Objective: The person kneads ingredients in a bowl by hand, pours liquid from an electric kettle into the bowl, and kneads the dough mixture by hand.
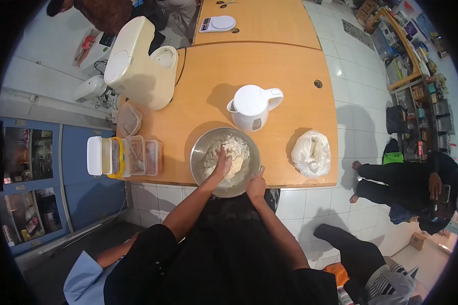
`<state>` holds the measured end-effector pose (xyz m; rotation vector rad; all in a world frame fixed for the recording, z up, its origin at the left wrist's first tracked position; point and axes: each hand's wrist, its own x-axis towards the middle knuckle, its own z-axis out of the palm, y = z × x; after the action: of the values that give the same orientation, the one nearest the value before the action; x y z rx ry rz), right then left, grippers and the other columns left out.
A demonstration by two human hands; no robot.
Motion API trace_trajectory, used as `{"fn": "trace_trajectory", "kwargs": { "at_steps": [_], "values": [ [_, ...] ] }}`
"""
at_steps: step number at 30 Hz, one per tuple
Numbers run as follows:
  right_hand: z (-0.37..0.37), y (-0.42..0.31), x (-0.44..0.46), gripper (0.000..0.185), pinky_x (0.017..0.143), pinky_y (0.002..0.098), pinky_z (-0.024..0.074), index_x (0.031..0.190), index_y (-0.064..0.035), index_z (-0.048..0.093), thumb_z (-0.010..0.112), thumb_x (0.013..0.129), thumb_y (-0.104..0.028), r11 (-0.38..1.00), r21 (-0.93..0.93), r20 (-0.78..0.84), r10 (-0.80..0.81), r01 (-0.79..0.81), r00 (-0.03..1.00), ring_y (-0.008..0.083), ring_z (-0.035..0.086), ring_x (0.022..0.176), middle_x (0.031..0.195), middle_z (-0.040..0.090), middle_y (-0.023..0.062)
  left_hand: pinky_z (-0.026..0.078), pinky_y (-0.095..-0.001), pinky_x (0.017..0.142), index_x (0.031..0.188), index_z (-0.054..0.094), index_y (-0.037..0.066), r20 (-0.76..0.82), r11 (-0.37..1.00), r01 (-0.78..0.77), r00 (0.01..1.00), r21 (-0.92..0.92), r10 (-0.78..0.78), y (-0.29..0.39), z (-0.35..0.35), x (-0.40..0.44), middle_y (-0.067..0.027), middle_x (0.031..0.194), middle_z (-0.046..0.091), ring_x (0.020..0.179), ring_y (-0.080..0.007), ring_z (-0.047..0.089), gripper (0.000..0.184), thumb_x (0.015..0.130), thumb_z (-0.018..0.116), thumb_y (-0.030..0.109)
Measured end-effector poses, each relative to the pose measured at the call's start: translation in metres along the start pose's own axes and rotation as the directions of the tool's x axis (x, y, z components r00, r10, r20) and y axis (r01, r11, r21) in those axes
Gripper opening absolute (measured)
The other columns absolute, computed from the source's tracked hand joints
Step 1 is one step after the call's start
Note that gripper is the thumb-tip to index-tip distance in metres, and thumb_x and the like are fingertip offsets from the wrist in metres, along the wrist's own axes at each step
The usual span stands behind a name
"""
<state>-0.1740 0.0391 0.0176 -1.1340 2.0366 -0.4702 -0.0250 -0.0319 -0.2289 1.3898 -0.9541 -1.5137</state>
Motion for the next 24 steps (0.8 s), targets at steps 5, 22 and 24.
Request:
{"fn": "trace_trajectory", "kwargs": {
  "at_steps": [5,22,24],
  "values": [
    [0.008,0.012,0.003,0.053,0.07,0.0599,0.0474,0.134,-0.0062,0.024,0.052,0.089,-0.009,0.999,-0.003,-0.031,-0.048,0.048,0.998,0.0523,0.062,0.077,0.08,0.064,0.0317,0.036,-0.0458,0.107,0.134,0.043,0.004,0.173,0.878,-0.082,0.985,0.471,-0.001,0.207,0.019,-0.086,-0.0357,0.137,0.04,0.129,-0.0492,0.04,0.065,0.072,0.057,-0.006],
    [-0.011,-0.021,-0.003,0.07,0.098,0.0551,0.0387,0.144,-0.0083,0.029,0.061,0.082,-0.006,0.93,-0.192,-0.146,-0.344,0.314,0.928,0.0447,0.043,0.123,0.135,0.038,0.0292,0.045,-0.0491,0.098,0.143,0.034,0.004,0.167,0.635,-0.203,0.979,0.745,0.118,0.135,-0.004,-0.081,-0.0192,0.131,0.053,0.121,-0.0348,0.052,0.056,0.092,0.053,0.019],
    [-0.009,-0.024,0.006,0.075,0.106,0.0552,0.0314,0.145,-0.0078,0.03,0.063,0.078,-0.005,0.834,-0.222,-0.033,-0.524,0.505,0.851,0.0424,0.036,0.133,0.144,0.031,0.0252,0.047,-0.046,0.097,0.142,0.039,0.005,0.139,0.905,0.014,0.987,0.424,-0.08,0.112,-0.009,-0.071,-0.018,0.132,0.053,0.117,-0.0336,0.055,0.051,0.097,0.045,0.03]
  ]
}}
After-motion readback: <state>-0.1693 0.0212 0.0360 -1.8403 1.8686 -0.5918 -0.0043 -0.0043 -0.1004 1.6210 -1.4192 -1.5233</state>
